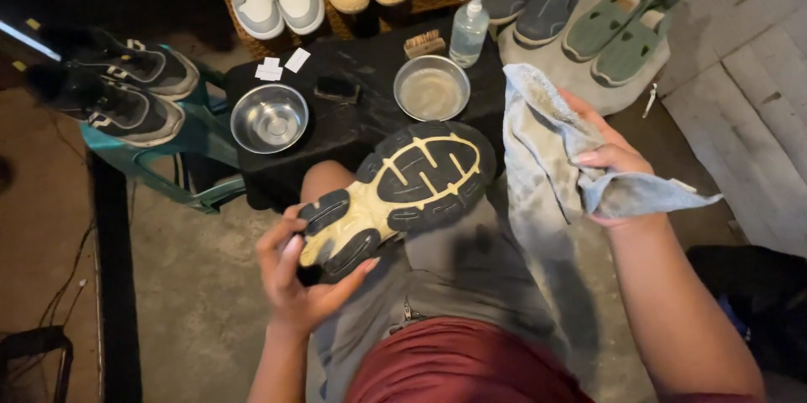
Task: The person scrubs the sole of a sneaker using a brush and water. They repeatedly dip the brush into a bowl of water and continue scrubbing the shoe's bottom surface.
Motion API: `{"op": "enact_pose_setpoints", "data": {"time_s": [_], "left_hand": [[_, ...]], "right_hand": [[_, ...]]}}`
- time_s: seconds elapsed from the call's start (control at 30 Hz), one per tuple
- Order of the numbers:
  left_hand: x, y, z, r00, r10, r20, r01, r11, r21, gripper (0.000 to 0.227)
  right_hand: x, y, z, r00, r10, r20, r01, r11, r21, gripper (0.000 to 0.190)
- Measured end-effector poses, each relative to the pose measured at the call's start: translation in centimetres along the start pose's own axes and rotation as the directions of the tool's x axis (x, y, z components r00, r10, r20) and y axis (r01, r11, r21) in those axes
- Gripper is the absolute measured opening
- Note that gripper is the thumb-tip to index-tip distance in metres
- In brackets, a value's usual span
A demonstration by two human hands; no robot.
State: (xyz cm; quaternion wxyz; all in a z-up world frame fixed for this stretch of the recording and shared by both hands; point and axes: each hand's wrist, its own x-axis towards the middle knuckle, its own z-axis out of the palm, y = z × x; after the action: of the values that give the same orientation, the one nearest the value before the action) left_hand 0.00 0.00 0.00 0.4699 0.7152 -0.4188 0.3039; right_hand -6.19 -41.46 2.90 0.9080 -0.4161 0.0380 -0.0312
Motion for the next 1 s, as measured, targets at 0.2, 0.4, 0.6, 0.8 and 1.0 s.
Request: {"op": "enact_pose_setpoints", "data": {"time_s": [0.2, 0.4, 0.6, 0.8, 1.0], "left_hand": [[-0.9, -0.8, 1.0, 0.995, -0.027, 0.099, 0.019, 0.997, 0.081, 0.092], [-1.2, -1.4, 2.9, 0.986, -0.154, -0.068, 0.160, 0.983, 0.091, 0.093], [-1.2, -3.1, 1.9, 0.968, -0.213, -0.131, 0.231, 0.961, 0.149, 0.092], [2.4, -4.3, -1.6, 0.979, -0.132, -0.152, 0.164, 0.961, 0.222, 0.091], [5.9, -4.2, -2.5, 0.983, -0.100, -0.157, 0.132, 0.969, 0.210, 0.090]], "right_hand": [[0.1, 0.1, 3.2, 0.985, -0.002, -0.172, -0.040, 0.970, -0.240, 0.081], [0.6, 2.3, 0.2, 0.970, -0.040, -0.240, -0.025, 0.965, -0.260, 0.079], [-1.0, 2.7, 6.5, 0.981, 0.075, -0.180, -0.148, 0.887, -0.438, 0.096], [2.3, 10.9, 6.1, 0.893, 0.337, 0.298, -0.051, 0.734, -0.677, 0.087], [2.9, 19.3, 11.9, 0.773, 0.467, 0.429, 0.002, 0.675, -0.738, 0.094]]}}
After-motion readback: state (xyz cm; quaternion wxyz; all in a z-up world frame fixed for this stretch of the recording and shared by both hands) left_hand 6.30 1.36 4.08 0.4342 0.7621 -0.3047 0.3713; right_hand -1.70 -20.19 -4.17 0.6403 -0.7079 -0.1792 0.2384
